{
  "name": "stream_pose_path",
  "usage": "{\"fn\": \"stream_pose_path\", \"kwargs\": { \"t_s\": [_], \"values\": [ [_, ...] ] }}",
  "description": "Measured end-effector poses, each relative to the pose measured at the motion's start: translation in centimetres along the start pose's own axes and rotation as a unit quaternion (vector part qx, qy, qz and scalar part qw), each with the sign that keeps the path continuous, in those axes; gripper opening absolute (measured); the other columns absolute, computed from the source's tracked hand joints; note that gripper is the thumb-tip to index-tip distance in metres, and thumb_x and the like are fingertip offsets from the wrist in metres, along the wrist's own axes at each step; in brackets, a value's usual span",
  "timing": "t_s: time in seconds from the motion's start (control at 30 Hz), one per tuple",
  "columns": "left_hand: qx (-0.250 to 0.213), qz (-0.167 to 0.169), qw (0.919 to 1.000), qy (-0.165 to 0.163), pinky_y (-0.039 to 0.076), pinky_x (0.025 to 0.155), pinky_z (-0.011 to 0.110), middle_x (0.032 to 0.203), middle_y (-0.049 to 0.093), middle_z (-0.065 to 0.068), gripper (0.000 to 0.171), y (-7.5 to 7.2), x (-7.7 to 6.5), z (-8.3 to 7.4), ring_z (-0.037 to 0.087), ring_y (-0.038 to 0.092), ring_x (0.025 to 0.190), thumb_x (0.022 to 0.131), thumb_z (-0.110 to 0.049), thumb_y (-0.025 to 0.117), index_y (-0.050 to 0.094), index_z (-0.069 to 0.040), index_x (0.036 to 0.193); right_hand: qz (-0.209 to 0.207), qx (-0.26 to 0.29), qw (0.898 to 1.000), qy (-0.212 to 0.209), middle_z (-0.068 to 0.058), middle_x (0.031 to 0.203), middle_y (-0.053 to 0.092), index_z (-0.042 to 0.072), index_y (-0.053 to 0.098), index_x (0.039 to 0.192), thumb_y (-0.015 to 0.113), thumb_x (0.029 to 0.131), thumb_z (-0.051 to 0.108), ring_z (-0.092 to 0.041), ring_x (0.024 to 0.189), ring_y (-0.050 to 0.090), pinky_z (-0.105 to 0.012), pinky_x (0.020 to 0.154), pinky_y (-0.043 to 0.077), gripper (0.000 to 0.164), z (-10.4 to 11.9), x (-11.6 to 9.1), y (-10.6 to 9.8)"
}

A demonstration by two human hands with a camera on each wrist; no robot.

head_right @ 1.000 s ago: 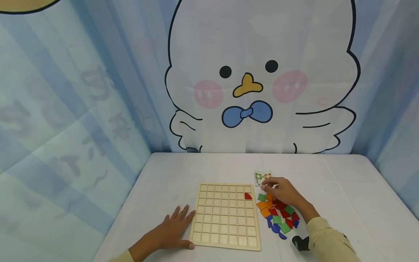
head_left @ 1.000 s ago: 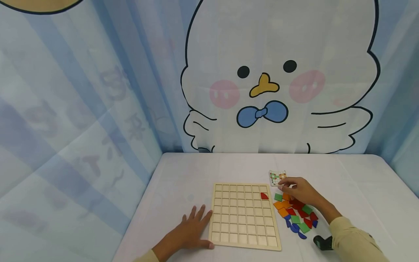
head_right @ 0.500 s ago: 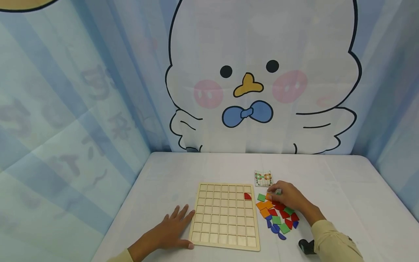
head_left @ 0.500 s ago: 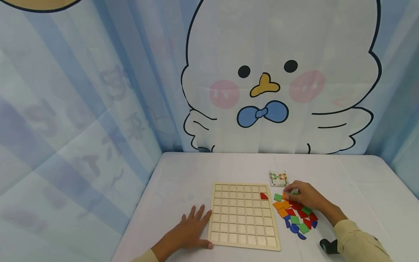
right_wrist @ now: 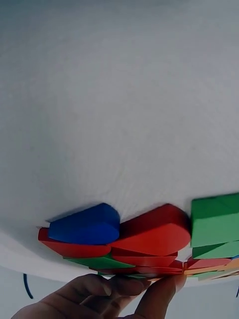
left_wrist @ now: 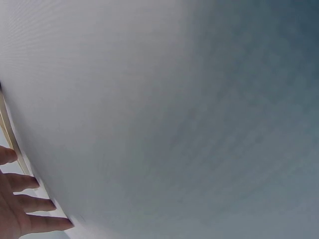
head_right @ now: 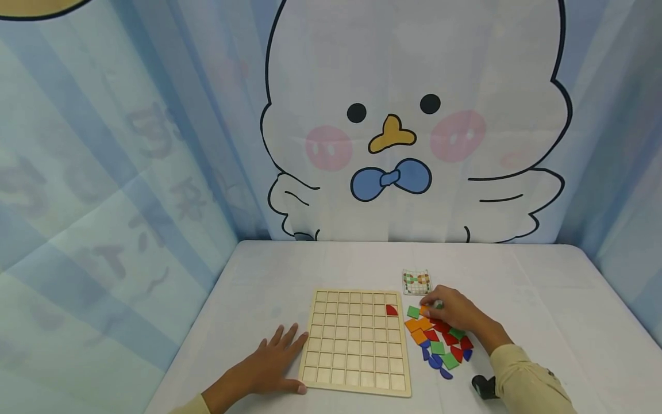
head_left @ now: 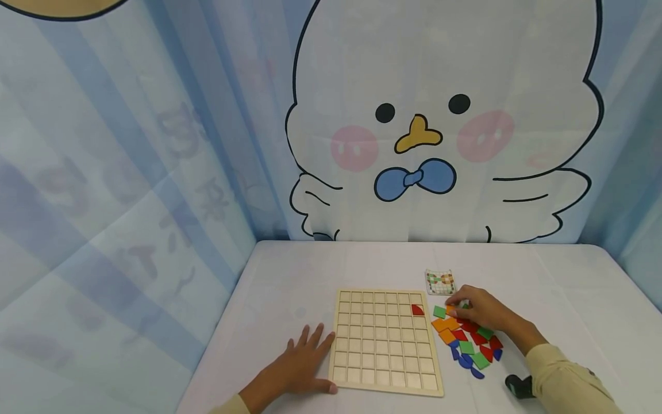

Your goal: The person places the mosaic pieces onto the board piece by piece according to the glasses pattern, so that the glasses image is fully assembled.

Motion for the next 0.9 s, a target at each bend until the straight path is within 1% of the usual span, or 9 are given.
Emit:
{"fn": "stream_pose_path", "kwargs": {
  "t_s": [0.1, 0.2, 0.3, 0.43, 0.53, 0.67, 0.83, 0.9],
  "values": [
    [0.002, 0.000, 1.0000, 0.000, 0.036, 0.104, 0.073, 0.165, 0.025, 0.019, 0.107, 0.05, 0.04, 0.01, 0.052, 0.025, 0.147, 0.075, -0.079, 0.064, 0.031, -0.021, 0.159, 0.010, 0.010, 1.000, 0.000, 0.002, 0.099, 0.064, 0.015, 0.071, 0.108, 0.076, 0.090, 0.025, -0.014, 0.084, 0.053, -0.023, 0.073, 0.049, 0.021, 0.16, 0.06, 0.14],
    [0.007, 0.002, 1.0000, -0.001, 0.037, 0.104, 0.073, 0.165, 0.025, 0.019, 0.108, 0.19, 0.12, 0.11, 0.052, 0.025, 0.148, 0.075, -0.080, 0.063, 0.030, -0.022, 0.159, 0.020, 0.031, 0.999, 0.003, 0.002, 0.094, 0.064, 0.015, 0.065, 0.107, 0.075, 0.090, 0.022, -0.015, 0.079, 0.054, -0.023, 0.071, 0.051, 0.020, 0.32, 0.08, 0.39],
    [0.008, 0.001, 1.0000, 0.000, 0.037, 0.104, 0.073, 0.165, 0.025, 0.019, 0.108, 0.27, 0.16, 0.16, 0.052, 0.025, 0.148, 0.075, -0.080, 0.062, 0.029, -0.022, 0.159, 0.023, 0.047, 0.999, 0.004, 0.000, 0.091, 0.063, 0.013, 0.063, 0.110, 0.074, 0.091, 0.020, -0.015, 0.075, 0.054, -0.021, 0.067, 0.051, 0.023, 0.49, -0.07, 0.56],
    [0.006, 0.002, 1.0000, -0.001, 0.037, 0.104, 0.073, 0.165, 0.024, 0.019, 0.107, 0.27, 0.11, 0.08, 0.052, 0.025, 0.148, 0.075, -0.080, 0.063, 0.029, -0.021, 0.159, 0.007, 0.047, 0.999, 0.003, 0.000, 0.086, 0.062, 0.010, 0.064, 0.119, 0.072, 0.093, 0.019, -0.014, 0.068, 0.054, -0.021, 0.062, 0.050, 0.029, 0.64, -0.29, 0.51],
    [-0.001, 0.005, 1.0000, -0.003, 0.036, 0.104, 0.073, 0.165, 0.024, 0.019, 0.107, 0.20, 0.02, 0.00, 0.052, 0.024, 0.148, 0.076, -0.079, 0.064, 0.029, -0.021, 0.159, -0.008, 0.038, 0.999, 0.002, 0.001, 0.084, 0.061, 0.010, 0.066, 0.122, 0.071, 0.094, 0.019, -0.013, 0.064, 0.053, -0.021, 0.059, 0.049, 0.030, 0.61, -0.27, 0.46],
    [-0.004, 0.006, 1.0000, -0.002, 0.035, 0.104, 0.074, 0.165, 0.024, 0.020, 0.107, 0.15, -0.03, -0.06, 0.053, 0.023, 0.148, 0.076, -0.078, 0.064, 0.029, -0.021, 0.159, -0.018, 0.037, 0.999, 0.001, 0.002, 0.082, 0.062, 0.011, 0.068, 0.117, 0.072, 0.093, 0.020, -0.012, 0.064, 0.052, -0.021, 0.059, 0.049, 0.026, 0.53, -0.13, 0.42],
    [-0.002, 0.007, 1.0000, -0.004, 0.035, 0.104, 0.074, 0.165, 0.023, 0.019, 0.107, 0.31, 0.07, 0.02, 0.052, 0.023, 0.148, 0.076, -0.078, 0.064, 0.029, -0.021, 0.159, -0.015, 0.055, 0.998, 0.011, 0.002, 0.081, 0.062, 0.010, 0.069, 0.113, 0.073, 0.092, 0.021, -0.012, 0.064, 0.055, -0.022, 0.059, 0.051, 0.024, 0.37, 0.08, 0.49],
    [-0.002, 0.008, 1.0000, -0.005, 0.035, 0.103, 0.074, 0.166, 0.023, 0.019, 0.107, 0.35, 0.14, 0.07, 0.052, 0.022, 0.148, 0.076, -0.078, 0.064, 0.028, -0.021, 0.159, -0.013, 0.064, 0.998, 0.008, 0.002, 0.081, 0.062, 0.009, 0.069, 0.113, 0.074, 0.092, 0.022, -0.013, 0.064, 0.056, -0.023, 0.059, 0.052, 0.025, 0.45, 0.13, 0.52]
  ]
}}
Point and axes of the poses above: each hand's wrist, its own x-axis towards the middle knuckle, its own y-axis out of the palm, z = x × y, the point moved 10 cm from there along x, towards the middle knuckle
